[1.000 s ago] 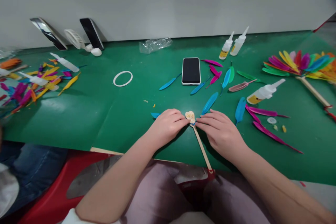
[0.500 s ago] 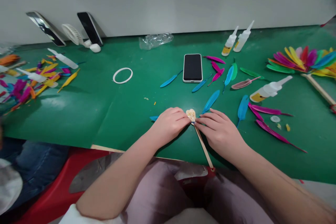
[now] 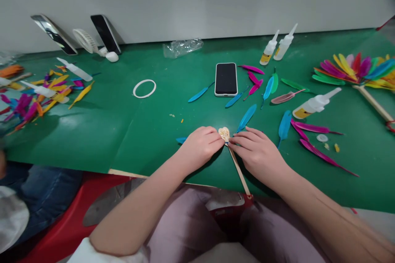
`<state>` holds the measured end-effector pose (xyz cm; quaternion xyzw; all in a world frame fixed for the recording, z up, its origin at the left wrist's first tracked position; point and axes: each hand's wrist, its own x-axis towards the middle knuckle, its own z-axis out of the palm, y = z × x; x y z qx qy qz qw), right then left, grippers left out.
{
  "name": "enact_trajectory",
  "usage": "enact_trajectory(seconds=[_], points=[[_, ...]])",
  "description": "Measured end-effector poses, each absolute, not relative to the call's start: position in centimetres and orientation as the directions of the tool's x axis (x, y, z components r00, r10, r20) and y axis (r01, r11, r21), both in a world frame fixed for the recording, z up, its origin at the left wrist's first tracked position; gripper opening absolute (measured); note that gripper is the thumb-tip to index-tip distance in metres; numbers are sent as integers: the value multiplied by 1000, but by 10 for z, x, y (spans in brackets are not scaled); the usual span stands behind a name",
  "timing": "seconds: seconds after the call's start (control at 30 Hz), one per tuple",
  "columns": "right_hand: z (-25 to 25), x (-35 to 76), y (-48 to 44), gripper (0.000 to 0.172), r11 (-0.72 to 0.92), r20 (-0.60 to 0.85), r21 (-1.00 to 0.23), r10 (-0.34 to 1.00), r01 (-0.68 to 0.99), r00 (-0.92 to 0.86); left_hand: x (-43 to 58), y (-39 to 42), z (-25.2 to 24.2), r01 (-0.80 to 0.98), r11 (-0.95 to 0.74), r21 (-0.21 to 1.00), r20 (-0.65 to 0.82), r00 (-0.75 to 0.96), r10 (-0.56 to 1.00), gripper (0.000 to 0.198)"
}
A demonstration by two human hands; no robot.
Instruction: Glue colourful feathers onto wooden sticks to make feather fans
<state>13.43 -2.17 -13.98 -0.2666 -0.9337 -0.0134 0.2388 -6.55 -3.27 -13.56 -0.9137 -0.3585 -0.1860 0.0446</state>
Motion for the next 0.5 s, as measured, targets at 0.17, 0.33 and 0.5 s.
enact_trajectory(seconds=[0.17, 0.33, 0.5], points=[[-141, 133, -20, 21, 864, 470, -103, 480, 493, -741, -65, -35, -138, 687, -726, 22, 366, 671, 645, 24], [-132, 141, -21, 21, 844, 559, -260, 528, 469, -639, -67, -34, -138, 699, -715, 20, 405, 648, 645, 18], [-82, 164, -52, 25, 625, 536, -715, 778, 313, -327, -59, -47, -122, 741, -667, 72, 479, 561, 675, 24]])
